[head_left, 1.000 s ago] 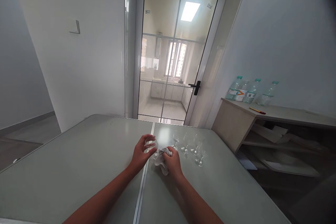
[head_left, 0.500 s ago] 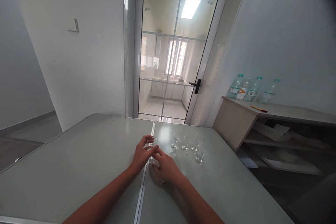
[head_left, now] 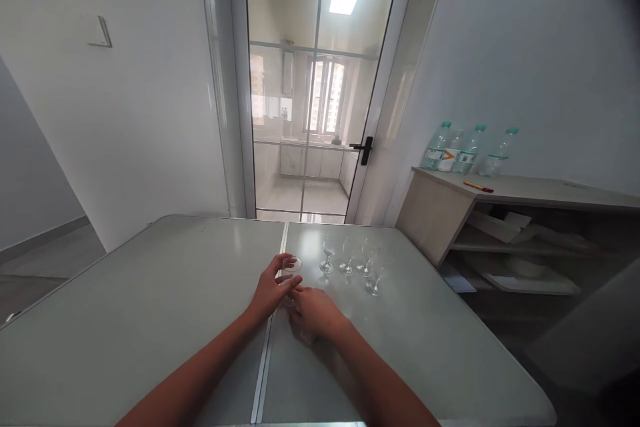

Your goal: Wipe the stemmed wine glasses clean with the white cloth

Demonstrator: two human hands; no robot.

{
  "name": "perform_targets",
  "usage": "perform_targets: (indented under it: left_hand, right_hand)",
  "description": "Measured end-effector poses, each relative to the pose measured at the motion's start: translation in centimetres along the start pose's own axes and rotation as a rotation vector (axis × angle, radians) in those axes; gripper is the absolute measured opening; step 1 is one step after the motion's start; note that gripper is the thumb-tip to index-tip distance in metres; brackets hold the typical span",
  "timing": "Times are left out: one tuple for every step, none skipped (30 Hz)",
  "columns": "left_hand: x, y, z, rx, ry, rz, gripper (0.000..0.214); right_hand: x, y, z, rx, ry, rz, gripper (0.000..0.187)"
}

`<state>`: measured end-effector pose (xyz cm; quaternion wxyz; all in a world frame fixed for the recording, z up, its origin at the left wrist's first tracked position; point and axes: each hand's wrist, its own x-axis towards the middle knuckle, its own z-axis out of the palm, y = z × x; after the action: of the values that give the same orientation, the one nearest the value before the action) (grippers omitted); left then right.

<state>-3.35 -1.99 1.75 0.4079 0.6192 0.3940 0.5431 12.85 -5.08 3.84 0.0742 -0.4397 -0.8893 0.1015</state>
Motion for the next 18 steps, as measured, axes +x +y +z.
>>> perform_targets:
  left_hand:
    - [-0.1,0.0,0.1,0.013,-0.017,-0.004,0.056]
    - [-0.2,0.0,0.2,0.025,-0.030,-0.007,0.058]
    - [-0.2,0.1,0.2,0.035,-0.036,-0.006,0.060]
    - [-0.3,0.1,0.2,0.044,-0.037,0.001,0.061]
    - [-0.3,0.1,0.2,0.053,-0.031,0.012,0.061]
    - [-0.3,0.1,0.2,0.062,-0.019,0.023,0.059]
    - [-0.2,0.0,0.1,0.072,-0.004,0.031,0.056]
    - [-0.2,0.0,0.0,0.083,0.011,0.037,0.052]
    - [-0.1,0.0,0.0,0.096,0.023,0.038,0.048]
    - [-0.1,0.0,-0.1,0.109,0.029,0.036,0.045]
    - [-0.1,0.0,-0.2,0.123,0.031,0.033,0.043]
    - [-0.1,-0.1,-0.2,0.136,0.029,0.030,0.042]
    - [-0.1,-0.1,-0.2,0.147,0.026,0.028,0.042]
    - [-0.1,-0.1,-0.2,0.154,0.020,0.027,0.041]
    - [-0.1,-0.1,-0.2,0.158,0.014,0.026,0.040]
    - [-0.1,-0.1,-0.1,0.160,0.009,0.026,0.040]
    - [-0.2,-0.1,-0.1,0.160,0.005,0.028,0.039]
    - [-0.2,-0.1,0.0,0.159,0.002,0.030,0.040]
  right_hand:
    - [0.0,0.1,-0.1,-0.002,-0.004,0.014,0.047]
    - [0.0,0.2,-0.1,-0.006,-0.006,0.036,0.046]
    - [0.0,0.3,-0.1,-0.009,-0.007,0.071,0.045]
    - [0.0,0.4,0.0,-0.013,-0.007,0.113,0.044]
    - [0.1,0.6,0.1,-0.017,-0.008,0.158,0.044]
    - [0.1,0.8,0.2,-0.022,-0.006,0.202,0.043]
    - [0.1,1.1,0.3,-0.029,-0.004,0.244,0.042]
    - [0.1,1.4,0.4,-0.036,-0.004,0.286,0.040]
    - [0.0,1.7,0.4,-0.045,-0.005,0.328,0.038]
    - [0.0,2.1,0.5,-0.053,-0.009,0.369,0.037]
    - [-0.1,2.5,0.5,-0.060,-0.014,0.413,0.037]
    - [-0.2,2.8,0.4,-0.064,-0.020,0.455,0.037]
    - [-0.3,3.3,0.4,-0.066,-0.026,0.494,0.037]
    - [-0.4,3.7,0.2,-0.065,-0.031,0.527,0.036]
    - [-0.5,4.1,0.1,-0.063,-0.033,0.557,0.032]
    - [-0.5,4.5,0.0,-0.058,-0.035,0.584,0.029]
    - [-0.6,4.9,-0.1,-0.052,-0.034,0.609,0.027]
    - [-0.6,5.2,-0.2,-0.047,-0.032,0.631,0.028]
